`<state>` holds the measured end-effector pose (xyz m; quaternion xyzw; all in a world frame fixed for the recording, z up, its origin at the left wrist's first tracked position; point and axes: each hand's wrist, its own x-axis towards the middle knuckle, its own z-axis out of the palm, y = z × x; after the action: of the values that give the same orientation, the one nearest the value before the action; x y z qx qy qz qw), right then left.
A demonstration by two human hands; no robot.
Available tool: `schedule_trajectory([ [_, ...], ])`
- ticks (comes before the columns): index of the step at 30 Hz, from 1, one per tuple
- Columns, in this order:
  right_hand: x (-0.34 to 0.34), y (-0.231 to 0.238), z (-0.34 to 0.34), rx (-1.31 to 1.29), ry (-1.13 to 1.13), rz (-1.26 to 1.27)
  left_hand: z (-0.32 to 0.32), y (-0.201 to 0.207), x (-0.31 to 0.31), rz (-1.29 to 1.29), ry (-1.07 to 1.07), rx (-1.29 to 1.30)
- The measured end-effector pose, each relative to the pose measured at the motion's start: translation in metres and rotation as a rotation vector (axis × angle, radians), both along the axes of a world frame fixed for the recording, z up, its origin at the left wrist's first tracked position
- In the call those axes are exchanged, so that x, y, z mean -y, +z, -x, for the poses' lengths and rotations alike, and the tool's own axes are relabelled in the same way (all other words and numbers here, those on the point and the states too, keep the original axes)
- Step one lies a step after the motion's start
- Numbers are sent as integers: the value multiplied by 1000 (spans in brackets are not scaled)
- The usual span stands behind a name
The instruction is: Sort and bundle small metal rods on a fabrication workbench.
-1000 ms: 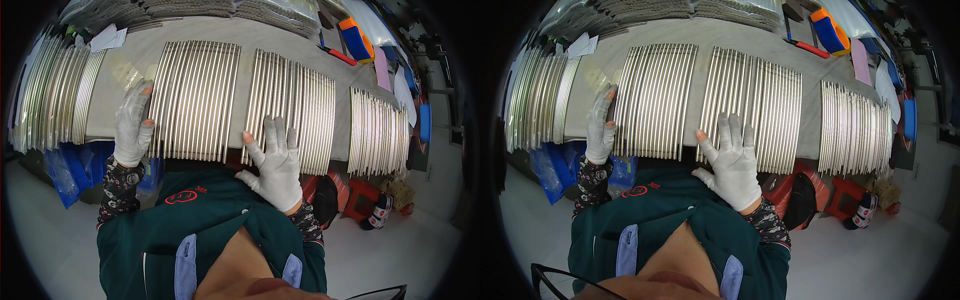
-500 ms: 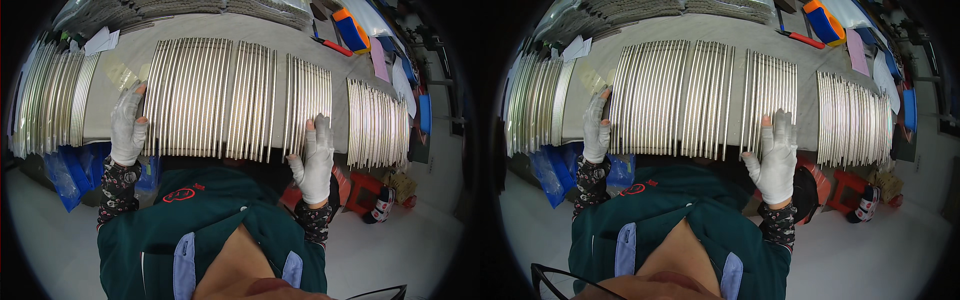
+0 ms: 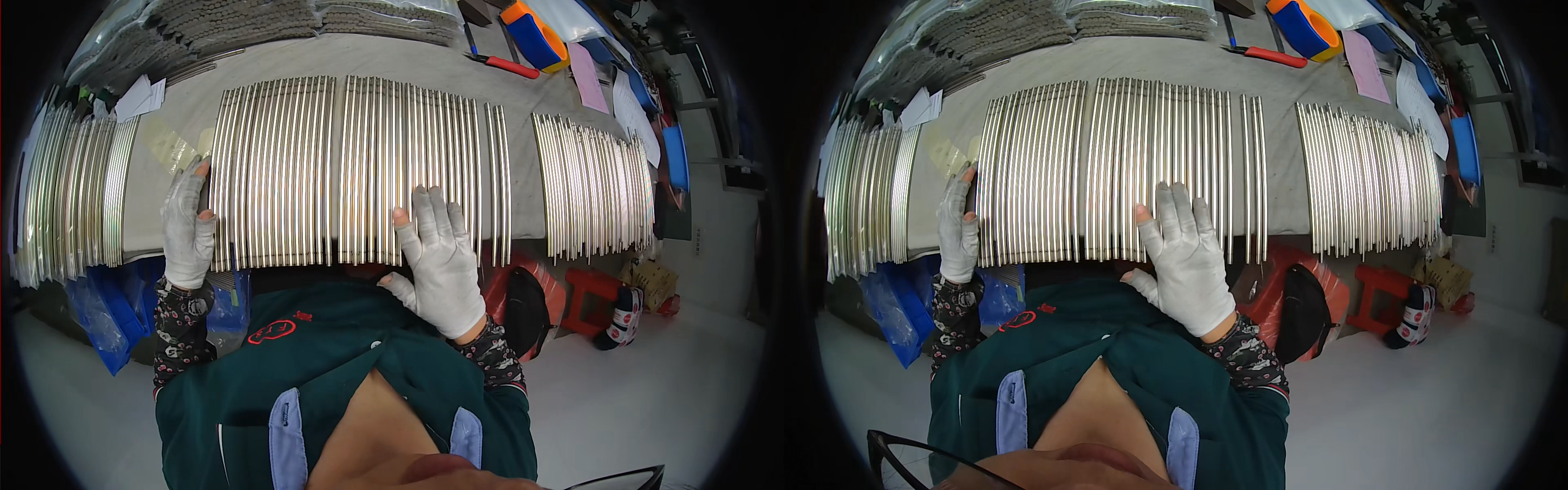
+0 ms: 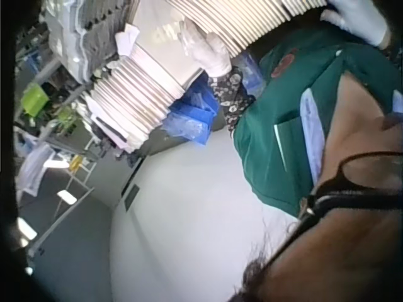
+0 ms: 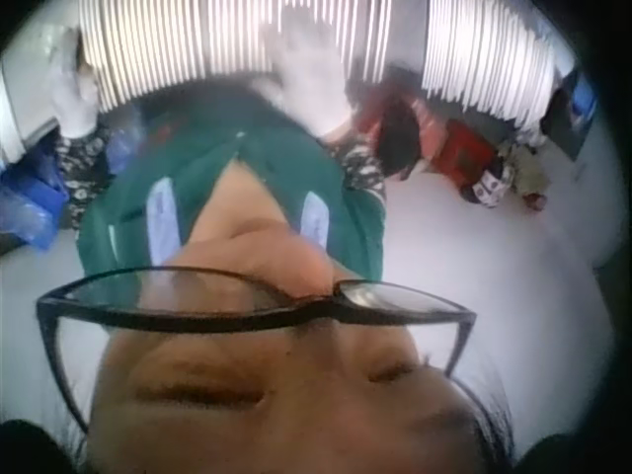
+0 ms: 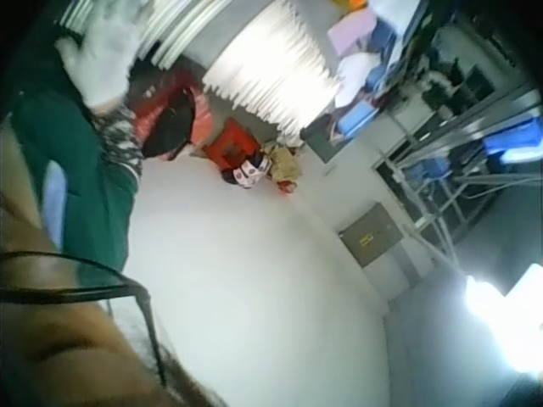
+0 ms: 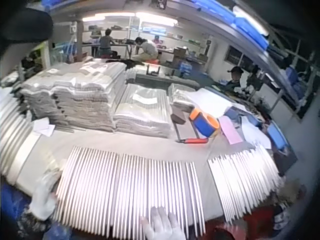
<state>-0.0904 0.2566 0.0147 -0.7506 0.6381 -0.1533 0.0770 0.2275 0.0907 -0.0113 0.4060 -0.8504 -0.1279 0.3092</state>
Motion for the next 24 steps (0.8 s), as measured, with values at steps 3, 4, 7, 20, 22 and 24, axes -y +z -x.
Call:
schedule_trajectory([
  [3, -5, 10, 3, 89, 95, -35, 2, -1, -1, 0, -8, -6],
  [4, -6, 11, 8, 158, 172, -52, 3, -1, -1, 1, -3, -5],
  [7, -13, 13, 44, 37, -20, 106, 5, -1, -3, 8, 4, 3],
  [20, -18, -20, 75, -101, -213, 58, 15, -5, -5, 6, 17, -7],
  [22, -16, -19, 67, -76, -119, 66, 17, -5, -6, -27, 21, -7],
  [24, -16, -11, 64, -44, -113, 62, 19, -7, -4, -41, 30, -4],
])
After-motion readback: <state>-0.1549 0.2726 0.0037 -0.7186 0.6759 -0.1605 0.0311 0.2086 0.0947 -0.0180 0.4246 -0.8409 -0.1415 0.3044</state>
